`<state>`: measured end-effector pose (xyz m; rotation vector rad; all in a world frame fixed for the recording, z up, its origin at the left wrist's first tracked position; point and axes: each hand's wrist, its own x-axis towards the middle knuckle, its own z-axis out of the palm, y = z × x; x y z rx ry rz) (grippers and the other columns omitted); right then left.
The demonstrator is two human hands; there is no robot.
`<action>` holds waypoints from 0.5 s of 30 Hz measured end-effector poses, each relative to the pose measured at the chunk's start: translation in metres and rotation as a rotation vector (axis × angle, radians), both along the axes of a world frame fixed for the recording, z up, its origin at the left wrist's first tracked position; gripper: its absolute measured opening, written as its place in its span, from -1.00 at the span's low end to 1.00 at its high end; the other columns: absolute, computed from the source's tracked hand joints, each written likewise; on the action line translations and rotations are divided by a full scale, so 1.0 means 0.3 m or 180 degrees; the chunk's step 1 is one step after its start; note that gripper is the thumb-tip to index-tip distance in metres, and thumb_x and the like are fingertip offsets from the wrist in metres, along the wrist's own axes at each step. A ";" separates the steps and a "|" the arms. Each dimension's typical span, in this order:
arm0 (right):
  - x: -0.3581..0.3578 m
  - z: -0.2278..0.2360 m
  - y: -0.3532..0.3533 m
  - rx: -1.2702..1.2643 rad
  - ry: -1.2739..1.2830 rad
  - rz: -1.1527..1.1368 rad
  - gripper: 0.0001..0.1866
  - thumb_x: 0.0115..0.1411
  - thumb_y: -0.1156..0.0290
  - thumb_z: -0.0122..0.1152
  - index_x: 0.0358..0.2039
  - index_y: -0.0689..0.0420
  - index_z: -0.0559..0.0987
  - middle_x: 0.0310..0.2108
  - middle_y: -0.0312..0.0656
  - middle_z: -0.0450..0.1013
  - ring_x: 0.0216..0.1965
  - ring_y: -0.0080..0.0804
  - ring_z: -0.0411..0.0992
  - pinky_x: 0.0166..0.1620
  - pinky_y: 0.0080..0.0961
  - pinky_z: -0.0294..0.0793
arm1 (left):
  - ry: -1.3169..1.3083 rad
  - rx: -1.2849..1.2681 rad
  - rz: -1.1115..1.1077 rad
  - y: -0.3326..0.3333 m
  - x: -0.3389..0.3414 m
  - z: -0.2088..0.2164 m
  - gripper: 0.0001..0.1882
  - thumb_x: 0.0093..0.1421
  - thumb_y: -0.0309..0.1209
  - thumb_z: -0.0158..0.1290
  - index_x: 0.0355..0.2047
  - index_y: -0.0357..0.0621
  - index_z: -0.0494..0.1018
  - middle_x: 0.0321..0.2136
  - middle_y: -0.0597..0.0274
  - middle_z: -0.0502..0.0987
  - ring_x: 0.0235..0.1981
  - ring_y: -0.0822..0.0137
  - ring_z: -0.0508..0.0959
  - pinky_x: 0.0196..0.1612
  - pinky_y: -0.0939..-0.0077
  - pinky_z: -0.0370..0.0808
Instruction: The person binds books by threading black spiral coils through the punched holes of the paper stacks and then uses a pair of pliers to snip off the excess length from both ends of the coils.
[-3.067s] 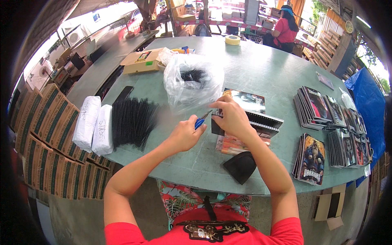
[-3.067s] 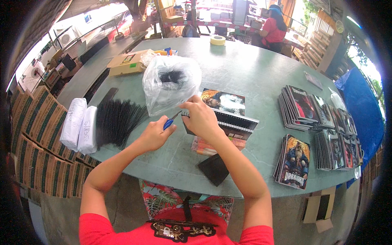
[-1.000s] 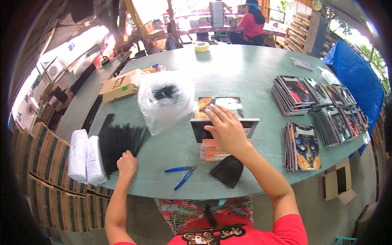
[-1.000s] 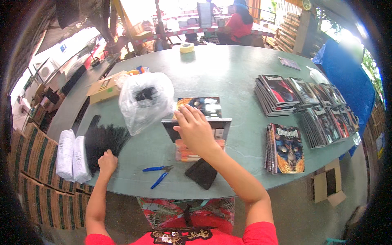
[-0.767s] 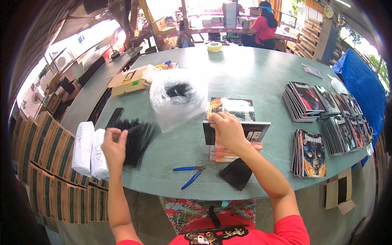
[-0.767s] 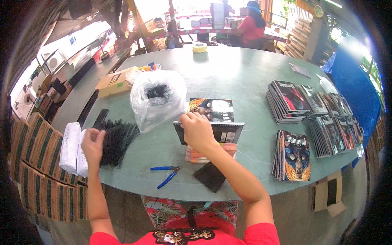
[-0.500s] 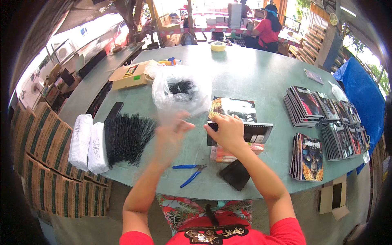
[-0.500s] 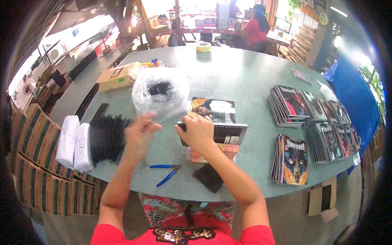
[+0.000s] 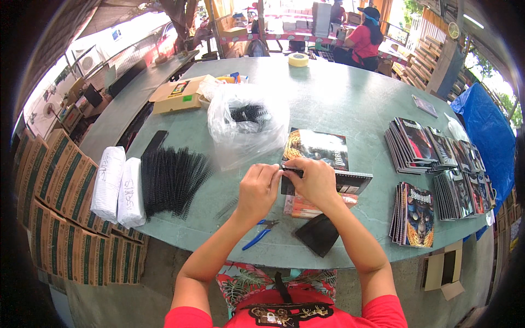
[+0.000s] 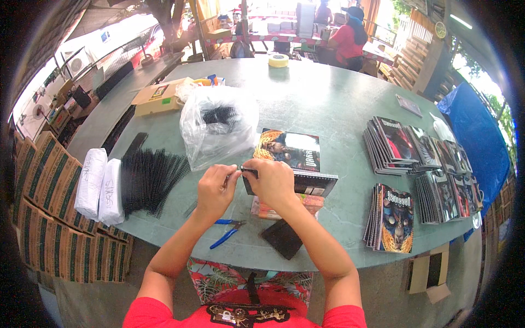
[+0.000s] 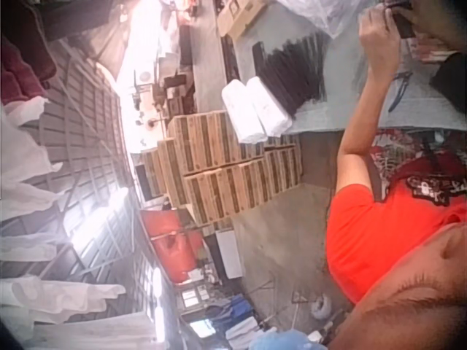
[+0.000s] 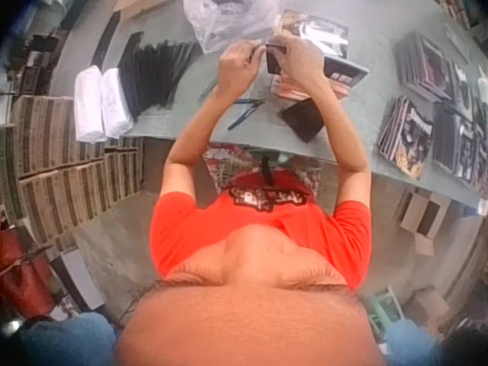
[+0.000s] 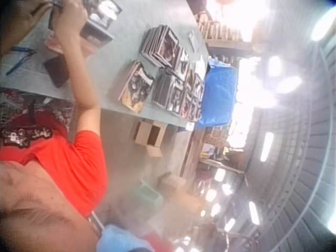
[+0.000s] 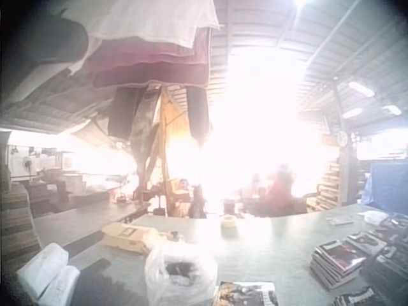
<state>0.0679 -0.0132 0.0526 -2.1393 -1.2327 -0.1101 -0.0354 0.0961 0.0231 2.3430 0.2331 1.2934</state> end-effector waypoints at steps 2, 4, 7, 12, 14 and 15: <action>-0.004 0.004 0.001 0.0039 0.0001 0.0054 -0.83 -0.03 0.26 0.22 -0.40 -0.02 0.60 -0.53 -0.15 0.51 -0.45 -0.18 0.49 -0.30 -0.34 0.43 | -0.0181 0.0240 0.0032 0.020 0.007 0.005 -0.85 0.01 -0.55 0.12 -0.36 -0.24 0.47 -0.55 0.10 0.46 -0.57 0.21 0.46 -0.49 0.39 0.41; -0.013 0.006 0.003 0.0104 0.0044 0.0153 -0.87 -0.02 0.27 0.21 -0.46 0.00 0.59 -0.51 -0.18 0.52 -0.44 -0.22 0.49 -0.30 -0.38 0.41 | -0.0181 0.0361 -0.0018 0.034 0.007 -0.011 -0.83 0.00 -0.53 0.13 -0.35 -0.24 0.45 -0.55 0.13 0.44 -0.58 0.27 0.45 -0.49 0.40 0.41; 0.019 -0.024 -0.018 0.0210 -0.0341 0.0269 -0.88 0.01 0.26 0.18 -0.49 0.01 0.56 -0.50 -0.23 0.51 -0.44 -0.26 0.48 -0.33 -0.40 0.37 | 0.1059 -0.1016 -0.0418 0.074 -0.016 0.047 -0.79 -0.01 -0.48 0.16 -0.34 -0.24 0.44 -0.55 0.16 0.41 -0.58 0.35 0.44 -0.47 0.42 0.40; 0.021 -0.056 0.018 0.0596 -0.0886 0.0337 -0.85 0.08 0.25 0.11 -0.41 0.02 0.50 -0.61 -0.29 0.41 -0.48 -0.26 0.43 -0.37 -0.35 0.30 | 0.1004 -0.0522 -0.0641 0.104 -0.047 0.074 -0.65 0.00 -0.40 0.18 -0.18 -0.17 0.41 -0.55 0.19 0.42 -0.58 0.42 0.41 -0.47 0.47 0.38; 0.024 -0.062 0.030 0.0774 -0.0747 0.0223 -0.81 0.09 0.19 0.10 -0.41 0.02 0.52 -0.56 -0.28 0.44 -0.45 -0.26 0.44 -0.35 -0.38 0.31 | 0.0976 -0.0679 -0.0469 0.093 -0.032 0.091 -0.66 0.01 -0.39 0.17 -0.18 -0.15 0.42 -0.56 0.20 0.43 -0.60 0.43 0.39 -0.48 0.49 0.37; 0.027 -0.056 0.027 0.0868 -0.0700 0.0176 -0.78 0.10 0.16 0.10 -0.41 0.03 0.53 -0.54 -0.28 0.45 -0.43 -0.27 0.44 -0.34 -0.40 0.31 | 0.1301 -0.0741 -0.0566 0.117 -0.038 0.083 -0.66 0.00 -0.40 0.18 -0.19 -0.16 0.42 -0.54 0.20 0.42 -0.60 0.43 0.38 -0.48 0.49 0.37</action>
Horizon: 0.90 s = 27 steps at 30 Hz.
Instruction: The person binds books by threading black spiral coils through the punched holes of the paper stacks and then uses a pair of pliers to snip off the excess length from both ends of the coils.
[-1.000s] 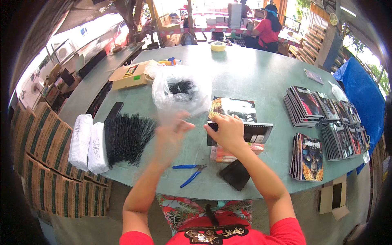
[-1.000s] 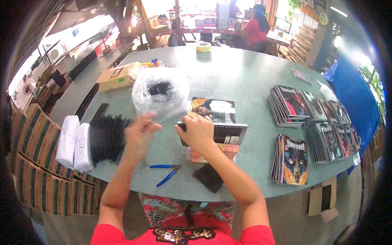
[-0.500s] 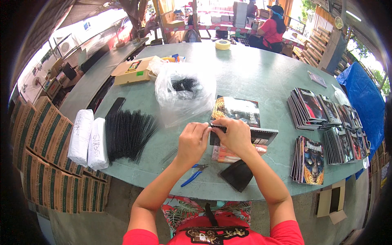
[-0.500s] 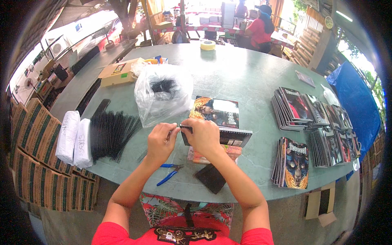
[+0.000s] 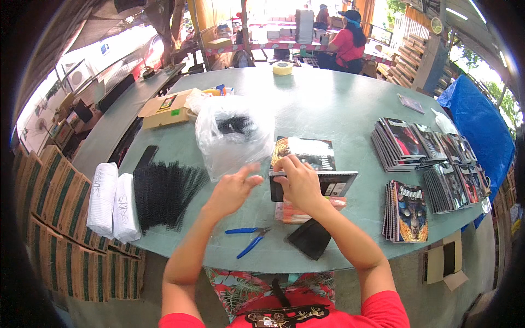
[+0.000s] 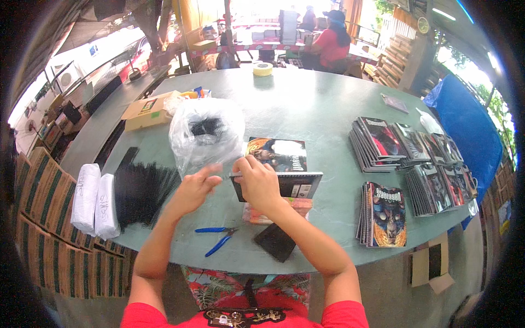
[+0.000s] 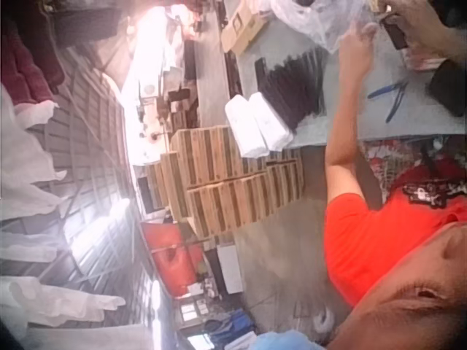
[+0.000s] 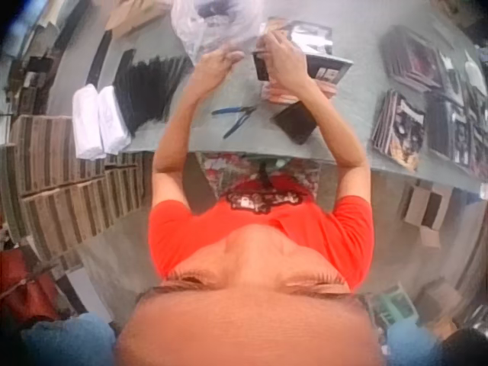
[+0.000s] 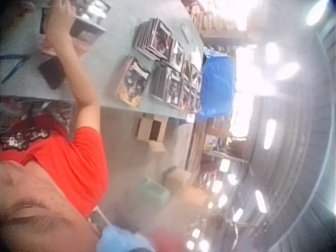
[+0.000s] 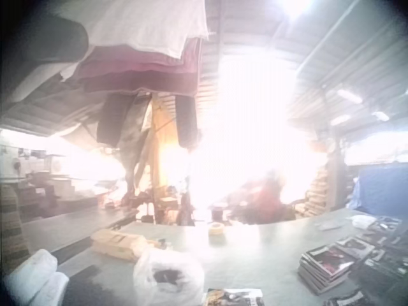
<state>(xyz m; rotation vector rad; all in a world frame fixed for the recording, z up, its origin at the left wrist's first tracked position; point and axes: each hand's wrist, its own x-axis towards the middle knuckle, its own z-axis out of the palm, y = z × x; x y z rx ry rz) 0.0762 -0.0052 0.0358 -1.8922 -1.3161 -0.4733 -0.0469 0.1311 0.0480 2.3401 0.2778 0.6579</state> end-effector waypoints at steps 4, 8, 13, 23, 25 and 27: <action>-0.010 -0.009 -0.012 -0.0524 -0.0251 0.0097 -0.82 0.04 0.30 0.17 -0.36 0.08 0.45 -0.43 -0.25 0.47 -0.39 -0.24 0.44 -0.33 -0.36 0.31 | -0.0162 0.0356 -0.0042 0.003 0.008 0.009 -0.74 0.02 -0.39 0.15 -0.27 -0.20 0.46 -0.50 0.20 0.44 -0.62 0.43 0.38 -0.49 0.50 0.37; 0.014 -0.021 -0.017 0.0103 0.0282 0.0224 -0.81 0.10 0.25 0.12 -0.37 0.09 0.46 -0.45 -0.24 0.48 -0.41 -0.24 0.44 -0.35 -0.36 0.31 | 0.1268 -0.0378 -0.0140 0.023 0.018 0.058 -0.81 0.06 -0.37 0.10 -0.33 -0.19 0.46 -0.50 0.17 0.45 -0.60 0.42 0.40 -0.47 0.49 0.38; 0.011 0.003 -0.026 -0.0243 0.0046 0.0311 -0.78 0.04 0.43 0.14 -0.29 0.18 0.40 -0.37 -0.12 0.45 -0.34 -0.15 0.40 -0.29 -0.29 0.34 | 0.0469 -0.0114 -0.0321 0.018 0.040 0.045 -0.86 0.03 -0.41 0.09 -0.39 -0.16 0.43 -0.57 0.17 0.36 -0.54 0.37 0.37 -0.46 0.45 0.36; -0.013 -0.007 -0.015 0.0151 -0.0051 0.0626 -0.68 -0.04 0.53 0.17 -0.21 0.13 0.42 -0.35 -0.09 0.38 -0.28 -0.08 0.37 -0.21 -0.28 0.37 | 0.0421 0.0529 -0.0964 -0.450 0.082 -0.420 -0.54 0.01 -0.37 0.09 -0.06 -0.19 0.32 -0.14 -0.16 0.34 -0.13 -0.14 0.40 -0.08 0.12 0.36; 0.020 -0.050 -0.037 -0.0070 -0.0526 -0.0056 -0.55 -0.11 0.50 0.26 -0.14 0.12 0.42 -0.25 -0.10 0.37 -0.23 -0.11 0.38 -0.13 -0.28 0.37 | 0.0819 0.0262 -0.1279 -0.432 0.086 -0.451 -0.51 0.02 -0.38 0.08 -0.01 -0.15 0.29 -0.08 -0.20 0.30 -0.09 -0.14 0.37 -0.03 0.13 0.33; 0.086 0.009 -0.141 -0.0457 -0.0085 -0.0563 -0.67 -0.02 0.34 0.23 -0.20 0.10 0.49 -0.32 -0.12 0.46 -0.28 -0.22 0.42 -0.16 -0.30 0.33 | 0.0172 0.0689 -0.1213 -0.351 0.036 -0.334 -0.54 0.02 -0.43 0.07 -0.02 -0.09 0.30 -0.16 -0.17 0.35 -0.12 -0.11 0.39 -0.11 0.12 0.37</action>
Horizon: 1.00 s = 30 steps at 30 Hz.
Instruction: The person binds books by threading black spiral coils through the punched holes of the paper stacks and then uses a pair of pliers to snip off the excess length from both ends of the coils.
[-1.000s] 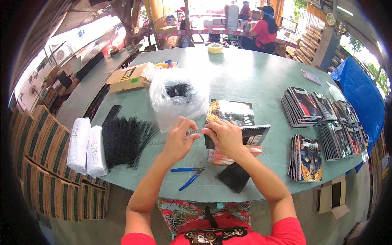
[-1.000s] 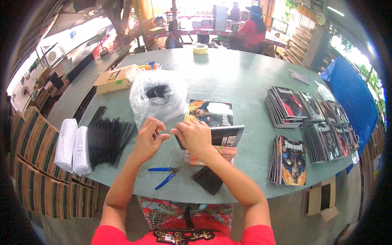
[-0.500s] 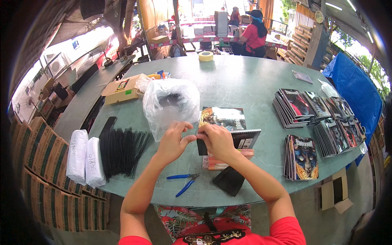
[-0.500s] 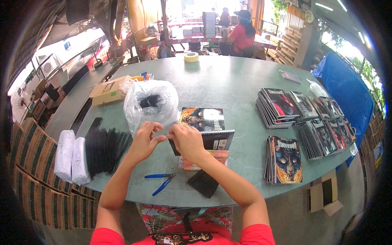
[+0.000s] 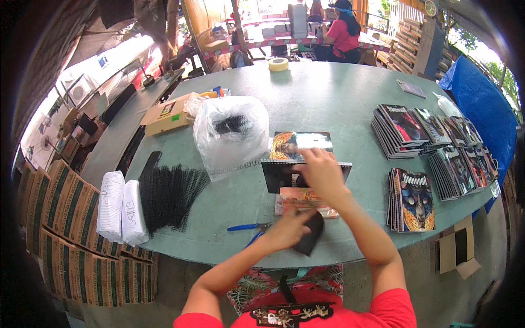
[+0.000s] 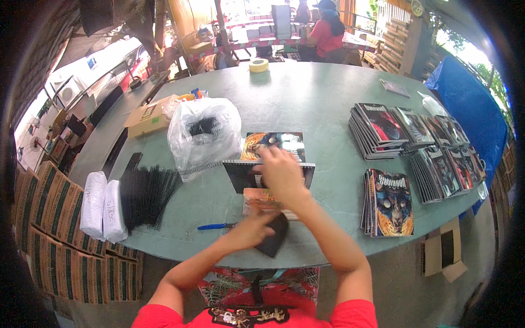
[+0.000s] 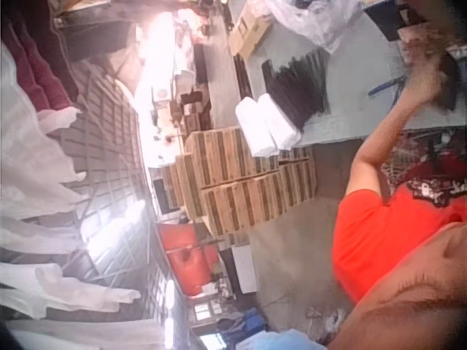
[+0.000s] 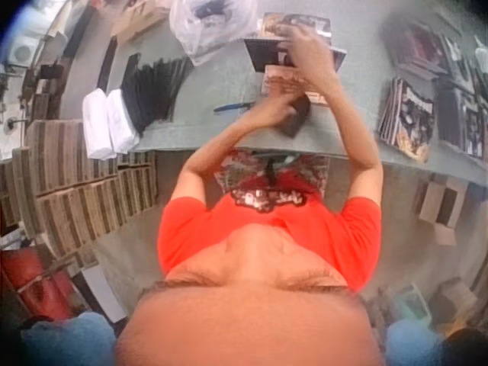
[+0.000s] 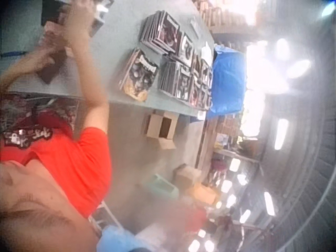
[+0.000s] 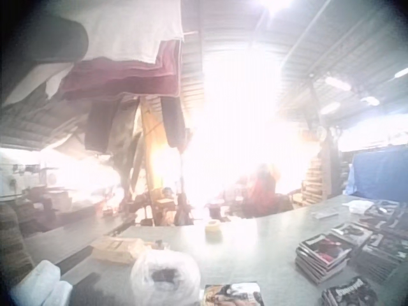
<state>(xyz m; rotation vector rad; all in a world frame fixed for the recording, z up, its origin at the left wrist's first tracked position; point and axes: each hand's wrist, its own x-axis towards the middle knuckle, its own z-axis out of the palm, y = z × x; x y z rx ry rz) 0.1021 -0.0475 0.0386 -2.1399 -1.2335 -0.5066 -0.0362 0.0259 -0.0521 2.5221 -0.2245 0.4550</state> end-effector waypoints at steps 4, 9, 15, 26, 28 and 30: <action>0.035 0.012 -0.077 -0.0047 0.0465 0.0454 -0.86 0.07 0.28 0.13 -0.38 0.00 0.58 -0.52 -0.22 0.50 -0.43 -0.31 0.45 -0.25 -0.38 0.29 | -0.0179 -0.0068 0.1121 0.149 -0.062 0.273 -0.61 0.00 -0.47 0.10 -0.12 -0.18 0.36 -0.21 0.01 0.43 -0.16 0.05 0.43 -0.09 0.24 0.36; 0.010 -0.016 -0.074 0.0065 0.0329 0.0436 -0.89 0.07 0.30 0.11 -0.43 -0.04 0.58 -0.55 -0.26 0.48 -0.45 -0.29 0.45 -0.32 -0.34 0.31 | -0.0460 0.0401 0.1142 0.178 -0.084 0.314 -0.71 -0.03 -0.56 0.11 -0.23 -0.17 0.43 -0.38 0.14 0.44 -0.33 0.22 0.48 -0.21 0.40 0.40; -0.017 -0.015 -0.082 0.0090 0.0208 0.0412 -0.91 0.05 0.33 0.10 -0.45 -0.02 0.55 -0.57 -0.27 0.47 -0.48 -0.29 0.43 -0.34 -0.36 0.30 | -0.0204 0.0624 0.0471 0.146 -0.044 0.294 -0.77 -0.03 -0.59 0.08 -0.30 -0.11 0.48 -0.41 0.12 0.44 -0.34 0.23 0.47 -0.22 0.46 0.42; -0.004 0.034 -0.170 -0.0235 0.0213 0.0106 -0.89 0.04 0.45 0.13 -0.38 0.11 0.55 -0.49 -0.16 0.49 -0.39 -0.24 0.47 -0.22 -0.33 0.38 | -0.1988 -0.0328 0.1567 0.125 0.044 0.453 -0.79 -0.01 -0.46 0.12 -0.30 -0.05 0.51 -0.40 0.13 0.47 -0.37 0.12 0.47 -0.24 0.38 0.43; 0.013 0.030 -0.217 0.0024 0.0984 0.0272 -0.87 0.02 0.43 0.14 -0.38 0.12 0.56 -0.46 -0.11 0.50 -0.41 -0.26 0.49 -0.28 -0.38 0.41 | -0.0784 0.0380 0.0811 0.164 0.052 0.376 -0.79 -0.02 -0.49 0.12 -0.31 -0.08 0.50 -0.39 0.16 0.48 -0.37 0.18 0.48 -0.25 0.41 0.43; 0.062 0.008 -0.269 0.0627 0.1595 0.0550 -0.83 0.00 0.46 0.22 -0.35 0.21 0.59 -0.42 -0.11 0.54 -0.45 -0.40 0.51 -0.39 -0.51 0.46 | 0.0183 0.0575 0.0200 0.124 0.051 0.359 -0.80 -0.02 -0.53 0.12 -0.32 -0.13 0.49 -0.38 0.18 0.49 -0.37 0.25 0.49 -0.27 0.44 0.43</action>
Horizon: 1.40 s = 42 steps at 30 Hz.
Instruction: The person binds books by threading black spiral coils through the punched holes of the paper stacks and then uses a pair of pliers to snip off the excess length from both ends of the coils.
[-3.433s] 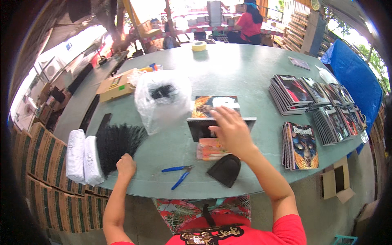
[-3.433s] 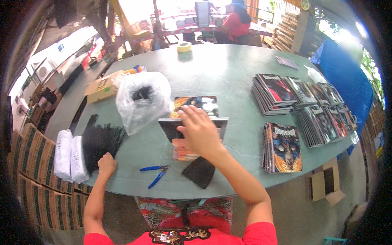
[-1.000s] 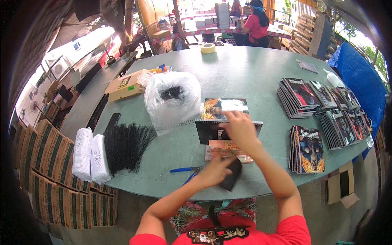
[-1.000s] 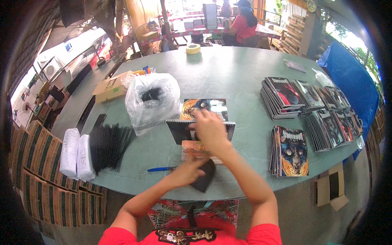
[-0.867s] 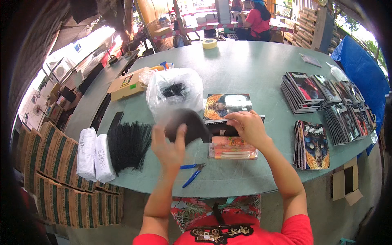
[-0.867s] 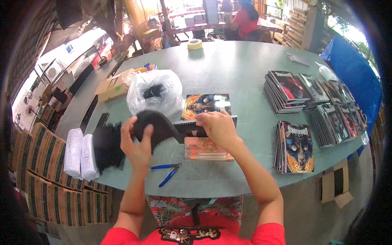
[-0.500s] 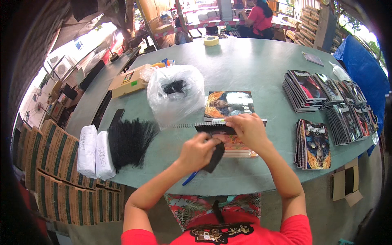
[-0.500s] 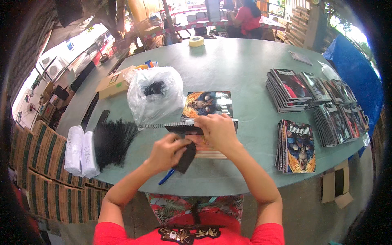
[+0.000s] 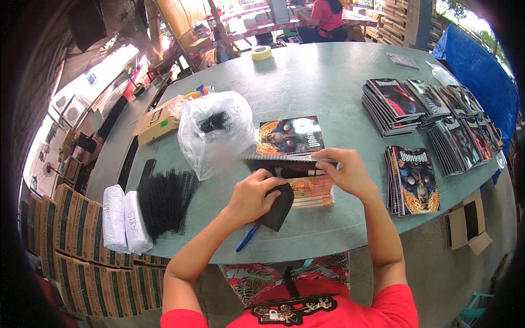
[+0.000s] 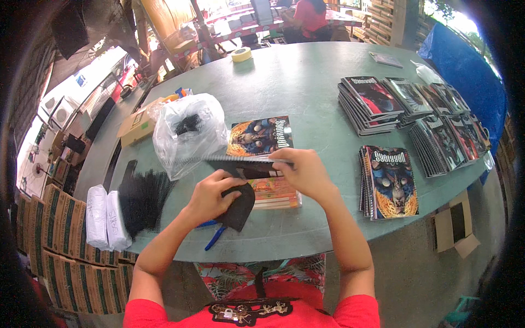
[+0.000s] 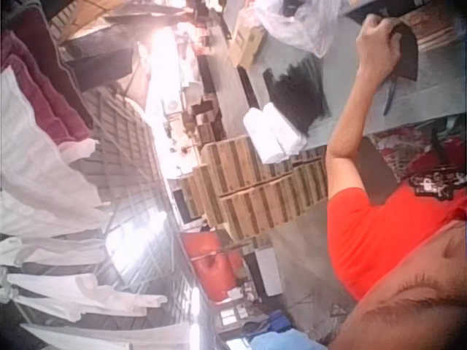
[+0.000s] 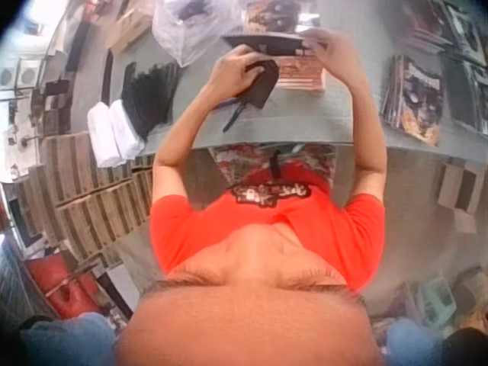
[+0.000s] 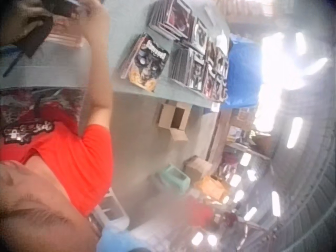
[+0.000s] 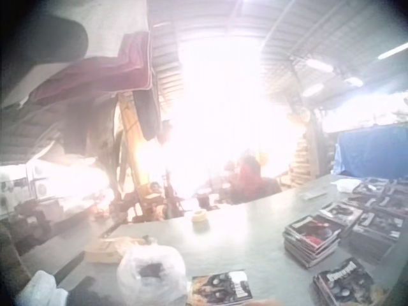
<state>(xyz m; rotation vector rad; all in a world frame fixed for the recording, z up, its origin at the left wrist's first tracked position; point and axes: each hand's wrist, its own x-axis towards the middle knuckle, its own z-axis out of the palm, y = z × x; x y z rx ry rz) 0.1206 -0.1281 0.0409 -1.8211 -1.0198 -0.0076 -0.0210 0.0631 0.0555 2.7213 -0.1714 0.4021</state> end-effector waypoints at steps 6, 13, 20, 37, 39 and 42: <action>0.021 -0.120 -0.005 0.1315 0.1898 0.0557 -0.82 0.06 0.46 0.24 -0.34 0.28 0.58 -0.44 -0.33 0.49 -0.47 -0.72 0.38 -0.44 -0.77 0.37 | -0.0540 -0.0137 0.0196 -0.022 0.029 0.026 -0.77 -0.02 -0.56 0.12 -0.29 -0.16 0.48 -0.38 0.20 0.49 -0.30 0.30 0.50 -0.26 0.41 0.45; 0.006 -0.107 0.003 0.1078 0.1946 0.0355 -0.83 0.09 0.45 0.22 -0.32 0.27 0.57 -0.46 -0.34 0.49 -0.51 -0.73 0.36 -0.44 -0.78 0.35 | -0.1276 -0.0025 0.0365 -0.050 0.063 0.001 -0.76 -0.05 -0.55 0.11 -0.30 -0.08 0.50 -0.41 0.14 0.45 -0.38 0.17 0.48 -0.31 0.37 0.43; 0.003 -0.121 0.004 0.1214 0.1909 0.0313 -0.80 0.10 0.42 0.21 -0.29 0.27 0.56 -0.43 -0.32 0.48 -0.45 -0.72 0.36 -0.39 -0.76 0.35 | -0.1678 -0.0679 0.0752 -0.117 0.082 0.087 -0.81 -0.08 -0.53 0.13 -0.38 -0.18 0.51 -0.44 0.10 0.49 -0.34 0.19 0.49 -0.19 0.39 0.41; -0.006 -0.163 0.015 0.1447 0.2279 0.0829 -0.51 0.32 0.08 -0.25 -0.35 0.28 0.49 -0.41 -0.43 0.37 -0.36 -0.71 0.24 -0.24 -0.69 0.25 | -0.1361 -0.0469 -0.0084 -0.175 0.149 0.023 -0.76 -0.06 -0.54 0.11 -0.30 -0.16 0.48 -0.43 0.10 0.44 -0.34 0.13 0.45 -0.20 0.33 0.38; -0.012 -0.144 0.000 0.1503 0.2388 0.0978 -0.56 0.30 0.12 -0.18 -0.33 0.27 0.50 -0.42 -0.41 0.39 -0.37 -0.69 0.26 -0.26 -0.67 0.28 | -0.1217 -0.0523 0.0350 -0.189 0.154 0.037 -0.73 -0.07 -0.54 0.12 -0.28 -0.16 0.48 -0.42 0.09 0.44 -0.30 0.11 0.46 -0.15 0.32 0.37; -0.010 -0.141 -0.008 0.0983 0.1504 0.0541 -0.67 0.25 0.20 -0.05 -0.27 0.23 0.51 -0.44 -0.37 0.43 -0.40 -0.67 0.30 -0.30 -0.64 0.32 | -0.0369 -0.0290 -0.0092 -0.252 0.056 -0.143 -0.69 -0.08 -0.55 0.10 -0.24 -0.17 0.48 -0.36 0.05 0.44 -0.25 0.06 0.43 -0.14 0.27 0.35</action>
